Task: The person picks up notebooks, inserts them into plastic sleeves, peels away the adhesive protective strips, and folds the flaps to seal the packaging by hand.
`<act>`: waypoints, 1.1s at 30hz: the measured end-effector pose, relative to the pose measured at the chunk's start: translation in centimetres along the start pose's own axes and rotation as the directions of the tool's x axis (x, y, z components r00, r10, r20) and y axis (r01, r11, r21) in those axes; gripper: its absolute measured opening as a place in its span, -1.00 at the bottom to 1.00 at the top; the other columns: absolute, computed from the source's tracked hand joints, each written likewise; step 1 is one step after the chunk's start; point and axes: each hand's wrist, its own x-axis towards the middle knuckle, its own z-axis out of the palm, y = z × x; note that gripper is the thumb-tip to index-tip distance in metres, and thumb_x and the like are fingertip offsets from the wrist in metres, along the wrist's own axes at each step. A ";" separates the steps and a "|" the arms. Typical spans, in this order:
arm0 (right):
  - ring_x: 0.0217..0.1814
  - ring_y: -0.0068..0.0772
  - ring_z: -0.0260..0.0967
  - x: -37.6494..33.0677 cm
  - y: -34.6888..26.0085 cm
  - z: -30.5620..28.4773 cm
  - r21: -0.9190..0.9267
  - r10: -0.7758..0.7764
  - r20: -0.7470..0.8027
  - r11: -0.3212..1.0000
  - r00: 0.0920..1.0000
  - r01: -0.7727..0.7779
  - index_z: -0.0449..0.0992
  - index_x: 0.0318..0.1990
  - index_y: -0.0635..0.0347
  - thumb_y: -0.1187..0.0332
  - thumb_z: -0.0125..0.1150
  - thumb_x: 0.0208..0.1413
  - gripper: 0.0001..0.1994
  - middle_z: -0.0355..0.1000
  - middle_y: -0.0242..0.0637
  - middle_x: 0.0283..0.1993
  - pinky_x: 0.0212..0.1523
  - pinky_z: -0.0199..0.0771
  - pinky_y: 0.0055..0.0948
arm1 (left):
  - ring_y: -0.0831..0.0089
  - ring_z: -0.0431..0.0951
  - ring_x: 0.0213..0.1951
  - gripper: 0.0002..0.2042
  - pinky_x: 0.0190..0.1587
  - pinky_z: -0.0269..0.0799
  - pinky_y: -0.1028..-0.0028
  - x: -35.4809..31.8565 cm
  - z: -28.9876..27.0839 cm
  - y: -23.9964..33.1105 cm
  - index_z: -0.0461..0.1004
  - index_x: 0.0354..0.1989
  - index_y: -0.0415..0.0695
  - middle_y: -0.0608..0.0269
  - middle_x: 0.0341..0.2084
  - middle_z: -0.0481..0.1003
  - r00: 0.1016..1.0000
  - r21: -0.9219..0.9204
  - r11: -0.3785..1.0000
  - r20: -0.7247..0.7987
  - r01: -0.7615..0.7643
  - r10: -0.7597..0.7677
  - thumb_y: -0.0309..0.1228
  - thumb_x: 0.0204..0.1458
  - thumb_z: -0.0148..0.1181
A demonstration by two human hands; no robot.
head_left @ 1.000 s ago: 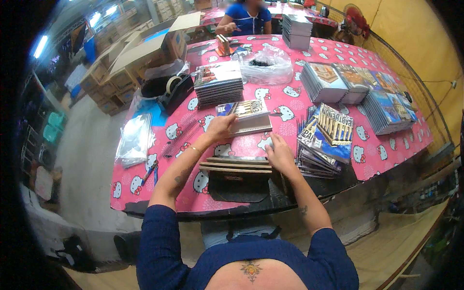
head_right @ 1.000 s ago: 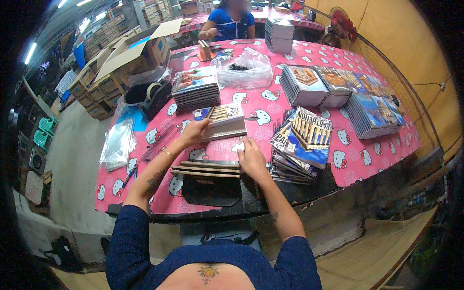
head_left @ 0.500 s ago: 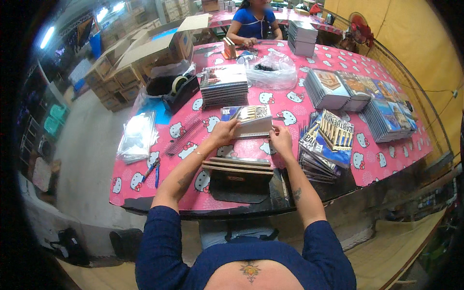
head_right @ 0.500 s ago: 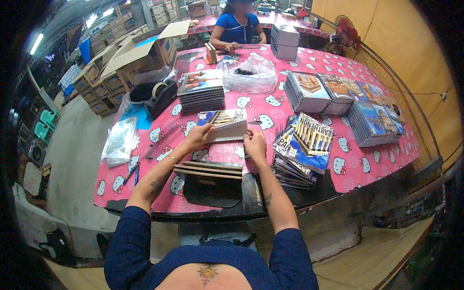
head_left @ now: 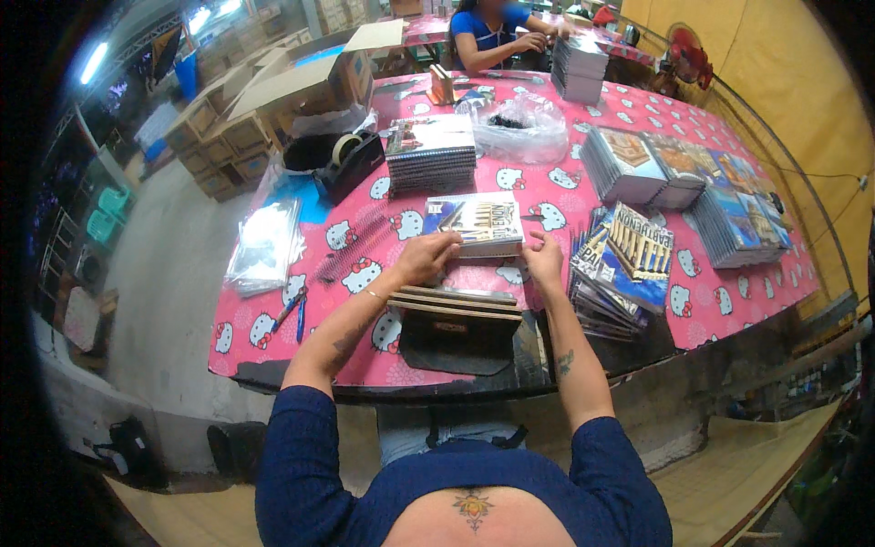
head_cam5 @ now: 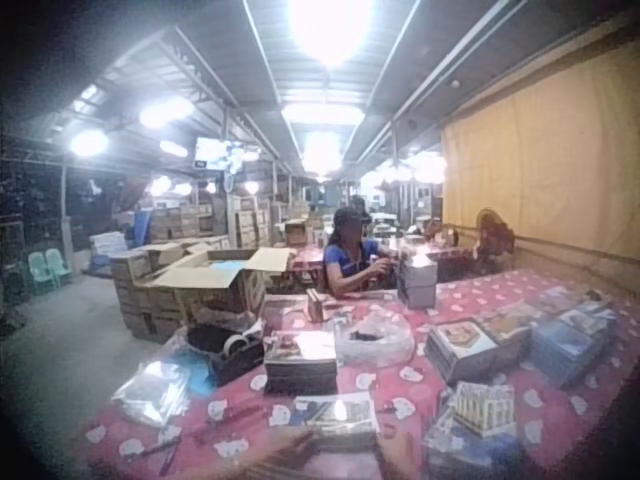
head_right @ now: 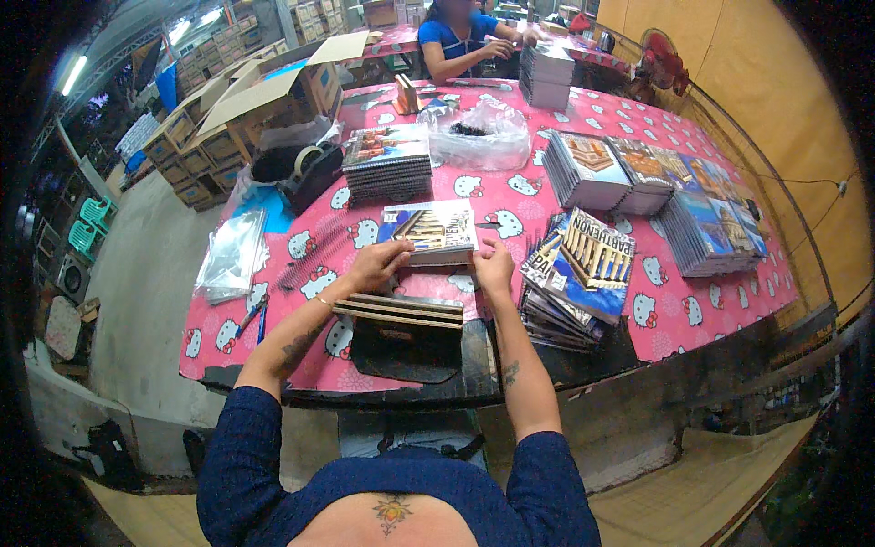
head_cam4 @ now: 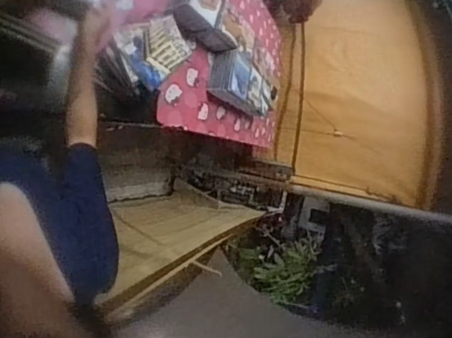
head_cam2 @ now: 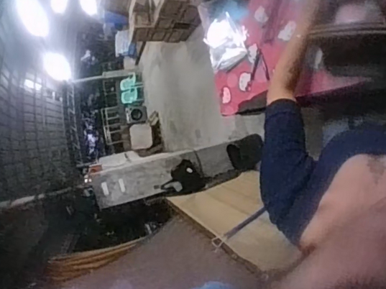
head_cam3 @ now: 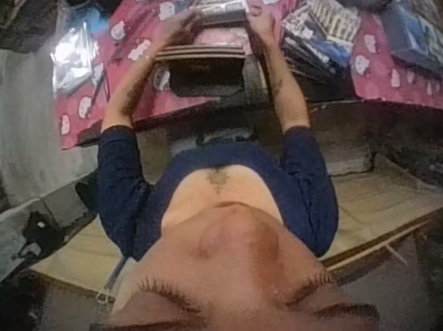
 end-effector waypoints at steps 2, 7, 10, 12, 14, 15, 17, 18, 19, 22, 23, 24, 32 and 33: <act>-0.35 -0.12 0.56 -0.4 -0.4 0.0 -0.150 -0.070 -0.004 0.986 0.998 0.069 0.51 0.01 0.24 0.43 0.30 -0.11 -0.57 0.58 -0.09 -0.34 -0.23 0.52 -0.24 | 0.09 0.56 -0.03 -0.76 0.00 0.47 0.26 -0.3 0.1 0.0 0.49 -0.03 -0.11 0.02 -0.09 0.55 0.999 -0.011 0.999 0.008 0.032 -0.032 -0.30 0.24 0.04; -0.10 0.13 0.49 -3.2 -5.4 0.0 -0.427 -0.191 0.079 0.880 0.978 0.206 0.49 0.04 0.19 0.43 0.24 -0.07 -0.58 0.55 0.03 -0.17 -0.06 0.44 0.02 | 0.07 0.56 -0.04 -0.75 0.00 0.47 0.24 -1.1 0.2 -1.2 0.48 -0.01 -0.11 0.01 -0.07 0.54 1.000 0.005 1.000 0.002 0.016 -0.016 -0.30 0.22 0.08; -0.12 0.01 0.53 -3.0 -6.0 -0.3 -0.384 -0.227 0.068 0.893 0.971 0.236 0.49 0.05 0.21 0.42 0.26 -0.04 -0.58 0.57 -0.03 -0.21 -0.09 0.48 -0.10 | 0.06 0.56 -0.07 -0.72 -0.04 0.47 0.22 -0.5 -0.4 0.6 0.45 0.02 -0.12 0.00 -0.07 0.53 0.999 0.040 0.999 0.039 0.010 -0.012 -0.27 0.20 0.11; -0.10 -0.08 0.54 -2.4 -6.2 0.0 -0.089 -0.166 0.044 0.982 0.985 0.169 0.45 0.10 0.21 0.45 0.26 -0.03 -0.55 0.53 -0.04 -0.15 -0.11 0.50 -0.19 | 0.03 0.56 -0.10 -0.70 -0.08 0.48 0.19 -0.2 -0.8 1.5 0.43 0.02 -0.12 -0.01 -0.10 0.53 0.998 0.073 0.997 0.053 0.017 -0.021 -0.26 0.18 0.13; -0.08 -0.14 0.52 -1.5 -6.6 0.8 0.284 -0.064 0.056 0.958 0.996 0.045 0.41 0.15 0.21 0.48 0.26 -0.02 -0.51 0.46 -0.05 -0.07 -0.12 0.51 -0.27 | -0.01 0.56 -0.14 -0.70 -0.14 0.47 0.16 0.3 -1.2 1.7 0.42 0.01 -0.11 -0.02 -0.15 0.55 0.998 0.103 0.994 0.055 0.025 -0.031 -0.26 0.16 0.15; -0.07 -0.17 0.51 -1.1 -7.1 1.5 0.489 -0.003 0.096 0.871 0.995 -0.044 0.38 0.18 0.20 0.50 0.25 -0.02 -0.48 0.41 -0.06 -0.02 -0.13 0.52 -0.31 | -0.03 0.56 -0.17 -0.72 -0.17 0.47 0.14 0.4 -1.4 0.8 0.42 -0.01 -0.11 -0.02 -0.20 0.55 0.998 0.105 0.994 0.056 0.033 -0.039 -0.28 0.15 0.15; 0.06 -0.12 0.39 -0.5 -7.9 2.5 0.696 -0.019 0.196 0.707 0.980 -0.125 0.25 0.27 0.20 0.54 0.28 -0.05 -0.35 0.23 -0.05 0.08 -0.05 0.48 -0.30 | -0.08 0.55 -0.23 -0.76 -0.21 0.45 0.10 1.2 -2.3 -1.7 0.42 -0.06 -0.10 -0.03 -0.28 0.55 0.997 0.110 0.993 0.055 0.053 -0.059 -0.31 0.14 0.14; 0.09 -0.12 0.35 -0.4 -7.7 2.1 0.545 -0.088 0.094 0.838 0.992 0.023 0.24 0.27 0.21 0.53 0.31 -0.07 -0.33 0.24 -0.05 0.08 -0.02 0.46 -0.28 | -0.10 0.54 -0.30 -0.81 -0.27 0.41 0.05 2.5 -3.3 -1.0 0.42 -0.12 -0.11 -0.05 -0.40 0.53 1.000 0.235 0.971 -0.013 0.031 -0.028 -0.38 0.11 0.13; 0.12 -0.13 0.32 -0.3 -7.8 1.2 0.355 -0.174 0.005 0.921 0.985 0.161 0.24 0.27 0.22 0.52 0.34 -0.08 -0.32 0.25 -0.04 0.07 0.02 0.44 -0.27 | -0.10 0.54 -0.31 -0.81 -0.28 0.40 0.06 3.9 -5.1 1.0 0.42 -0.12 -0.11 -0.06 -0.42 0.53 1.000 0.222 0.975 0.002 -0.006 0.006 -0.40 0.10 0.12; 0.18 -0.24 0.29 -1.3 -9.0 -3.5 -0.228 -0.657 0.026 0.730 0.753 0.645 0.27 0.24 0.22 0.46 0.45 -0.10 -0.31 0.32 -0.07 0.15 0.08 0.38 -0.32 | -0.08 0.54 -0.32 -0.80 -0.30 0.39 0.07 6.7 -13.4 11.1 0.41 -0.14 -0.13 -0.08 -0.45 0.51 0.973 0.194 0.970 0.208 -0.144 0.102 -0.45 0.05 0.13; 0.11 -0.32 0.36 -2.3 -9.5 -5.2 0.004 -0.544 0.209 0.831 0.813 0.556 0.32 0.20 0.23 0.48 0.42 -0.06 -0.39 0.40 -0.14 0.09 0.05 0.40 -0.35 | -0.08 0.54 -0.33 -0.81 -0.31 0.39 0.08 6.5 -16.0 14.4 0.41 -0.15 -0.14 -0.08 -0.47 0.50 0.961 0.192 0.969 0.259 -0.153 0.101 -0.45 0.05 0.13; 0.03 -0.40 0.43 -3.8 -10.4 -6.7 0.201 -0.437 0.408 0.899 0.801 0.388 0.37 0.16 0.25 0.49 0.40 -0.01 -0.47 0.49 -0.21 0.03 0.02 0.43 -0.37 | -0.08 0.54 -0.34 -0.82 -0.31 0.39 0.09 6.2 -17.6 17.0 0.41 -0.17 -0.14 -0.08 -0.49 0.49 0.946 0.183 0.970 0.308 -0.162 0.100 -0.45 0.05 0.13; -0.08 -0.53 0.44 -13.3 -9.9 -8.2 0.300 -0.313 0.331 0.929 0.890 0.216 0.51 -0.04 0.26 0.60 0.32 0.04 -0.70 0.53 -0.36 -0.09 -0.05 0.43 -0.46 | -0.05 0.54 -0.38 -0.84 -0.34 0.39 0.06 3.1 -17.8 22.1 0.41 -0.18 -0.13 -0.02 -0.53 0.47 0.883 0.288 0.931 0.464 -0.226 0.071 -0.41 0.07 0.11; -0.07 -0.53 0.41 -13.6 -10.1 -8.2 0.275 -0.290 0.343 0.940 0.893 0.200 0.51 -0.05 0.26 0.61 0.32 0.03 -0.70 0.52 -0.38 -0.10 -0.04 0.41 -0.46 | -0.04 0.54 -0.38 -0.84 -0.34 0.39 0.05 3.0 -17.8 22.1 0.41 -0.19 -0.13 -0.01 -0.53 0.48 0.884 0.288 0.933 0.462 -0.217 0.063 -0.41 0.06 0.11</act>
